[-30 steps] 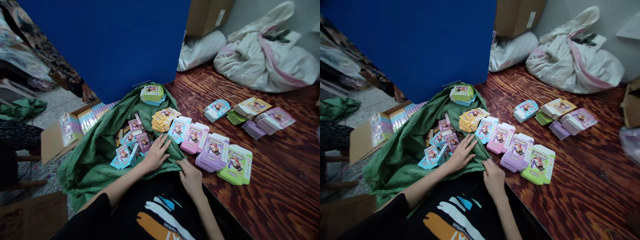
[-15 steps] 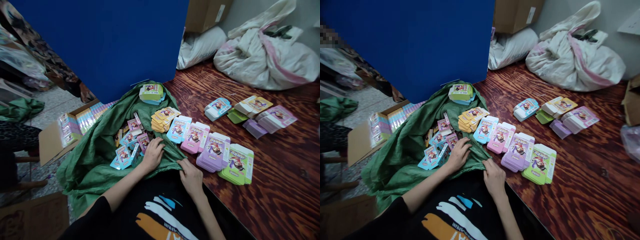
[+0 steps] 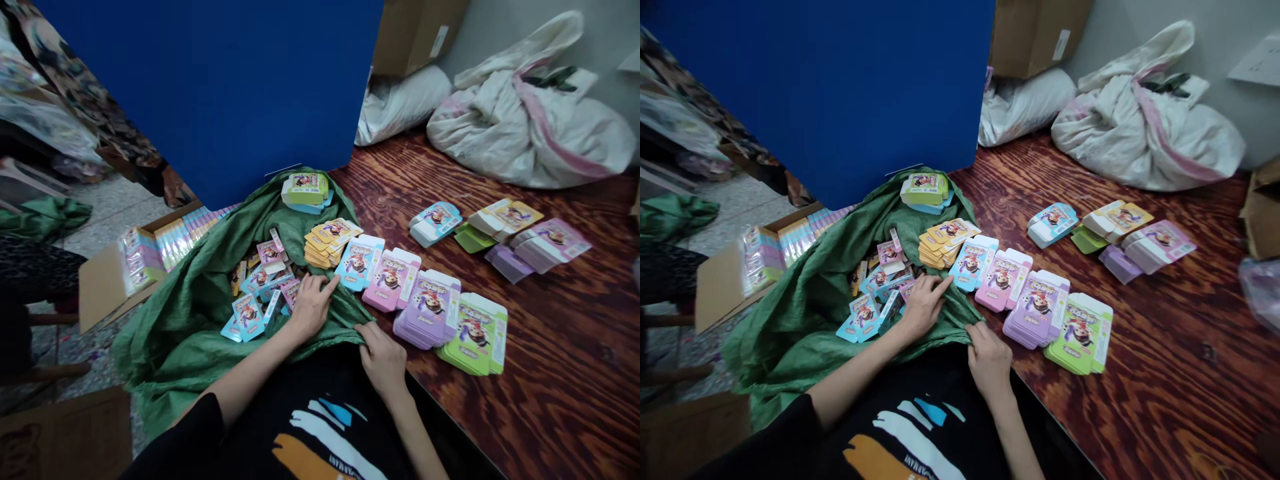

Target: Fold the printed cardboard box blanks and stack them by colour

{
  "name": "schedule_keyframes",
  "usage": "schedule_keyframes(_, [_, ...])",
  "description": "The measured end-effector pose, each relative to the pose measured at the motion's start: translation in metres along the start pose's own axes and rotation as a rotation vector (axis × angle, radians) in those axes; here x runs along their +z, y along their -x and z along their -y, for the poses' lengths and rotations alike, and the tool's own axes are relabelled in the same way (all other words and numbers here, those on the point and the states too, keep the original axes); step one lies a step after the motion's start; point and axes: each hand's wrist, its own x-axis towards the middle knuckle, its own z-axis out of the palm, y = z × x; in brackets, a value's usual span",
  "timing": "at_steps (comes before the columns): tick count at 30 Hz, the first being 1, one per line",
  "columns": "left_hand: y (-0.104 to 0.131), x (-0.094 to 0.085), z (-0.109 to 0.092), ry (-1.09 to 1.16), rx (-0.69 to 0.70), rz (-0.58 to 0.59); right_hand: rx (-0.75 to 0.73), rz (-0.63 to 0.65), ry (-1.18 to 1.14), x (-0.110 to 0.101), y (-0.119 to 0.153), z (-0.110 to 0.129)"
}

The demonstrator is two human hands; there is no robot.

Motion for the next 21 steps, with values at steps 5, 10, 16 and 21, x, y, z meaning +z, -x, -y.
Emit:
schedule_keyframes(5, [0.003, 0.005, 0.002, 0.011, -0.006, -0.070, -0.017, -0.019, 0.018, 0.000, 0.001, 0.001])
schedule_keyframes(10, [0.010, 0.009, -0.002, -0.001, -0.012, -0.110, -0.030, -0.027, 0.027, 0.002, 0.004, 0.001])
schedule_keyframes(16, [0.015, 0.018, -0.008, -0.025, 0.006, -0.153, -0.054, 0.009, -0.021, -0.004, 0.005, 0.000])
schedule_keyframes(21, [0.008, 0.004, -0.015, 0.009, 0.041, -0.155, -0.037, -0.084, -0.314, -0.030, 0.000, 0.002])
